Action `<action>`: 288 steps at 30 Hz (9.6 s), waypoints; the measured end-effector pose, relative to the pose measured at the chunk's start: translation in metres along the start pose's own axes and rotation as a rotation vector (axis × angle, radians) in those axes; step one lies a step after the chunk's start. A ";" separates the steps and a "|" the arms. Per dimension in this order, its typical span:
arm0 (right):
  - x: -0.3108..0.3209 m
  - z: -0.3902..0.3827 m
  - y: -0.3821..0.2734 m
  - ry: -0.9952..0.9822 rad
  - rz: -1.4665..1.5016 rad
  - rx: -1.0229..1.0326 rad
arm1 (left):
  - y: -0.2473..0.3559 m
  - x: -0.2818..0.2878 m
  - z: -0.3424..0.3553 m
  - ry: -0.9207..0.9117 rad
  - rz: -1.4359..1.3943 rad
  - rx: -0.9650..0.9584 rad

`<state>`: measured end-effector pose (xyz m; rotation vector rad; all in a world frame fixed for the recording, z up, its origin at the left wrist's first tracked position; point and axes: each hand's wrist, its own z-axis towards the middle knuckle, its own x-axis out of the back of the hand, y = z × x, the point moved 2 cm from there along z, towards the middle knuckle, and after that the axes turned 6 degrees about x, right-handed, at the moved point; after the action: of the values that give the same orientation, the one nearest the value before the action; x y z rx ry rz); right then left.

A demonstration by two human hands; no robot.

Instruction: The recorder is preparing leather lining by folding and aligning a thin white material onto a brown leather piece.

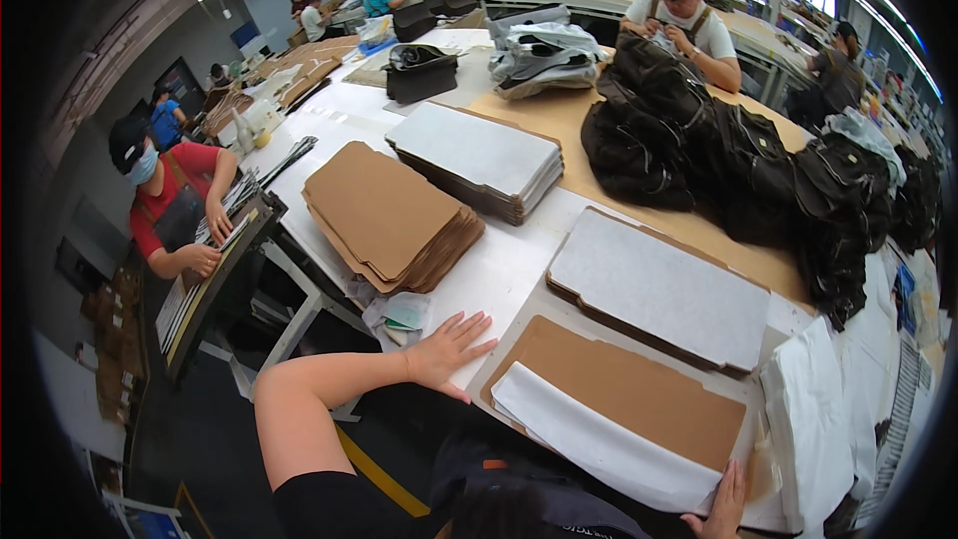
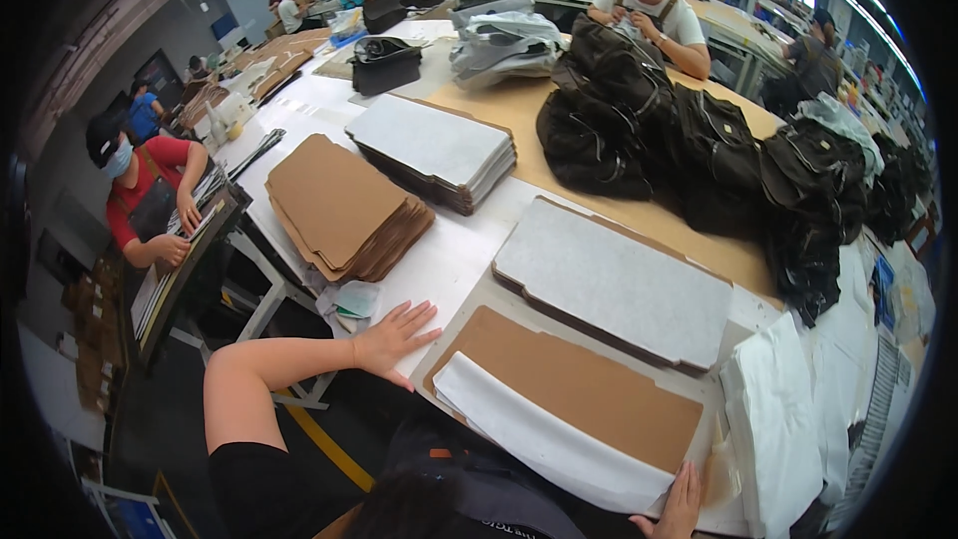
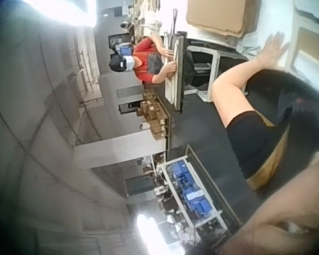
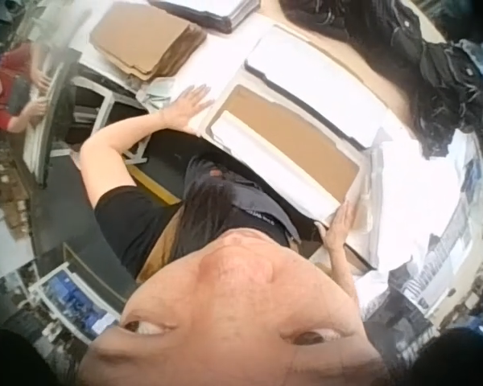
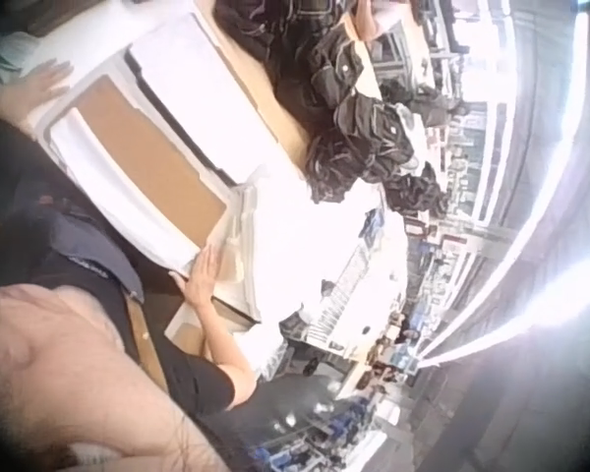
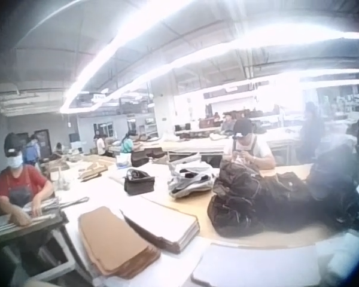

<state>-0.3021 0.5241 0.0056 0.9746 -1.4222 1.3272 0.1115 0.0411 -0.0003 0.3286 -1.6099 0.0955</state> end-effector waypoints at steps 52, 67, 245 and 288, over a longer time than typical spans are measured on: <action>0.036 0.112 0.011 0.137 -0.317 0.326 | 0.000 -0.063 -0.019 0.677 0.056 -0.034; 0.011 0.009 -0.022 0.214 -0.090 -0.011 | 0.004 -0.033 -0.020 0.530 0.108 0.014; -0.013 -0.002 -0.006 0.427 -0.245 0.022 | 0.197 -0.074 -0.011 -0.002 -0.218 -0.157; -0.006 -0.006 -0.007 0.458 -0.259 0.043 | 0.188 -0.095 0.002 -0.040 -0.058 -0.131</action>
<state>-0.2932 0.5292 0.0018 0.7858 -0.8934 1.2868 0.0624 0.2340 -0.0678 0.2769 -1.6361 -0.0617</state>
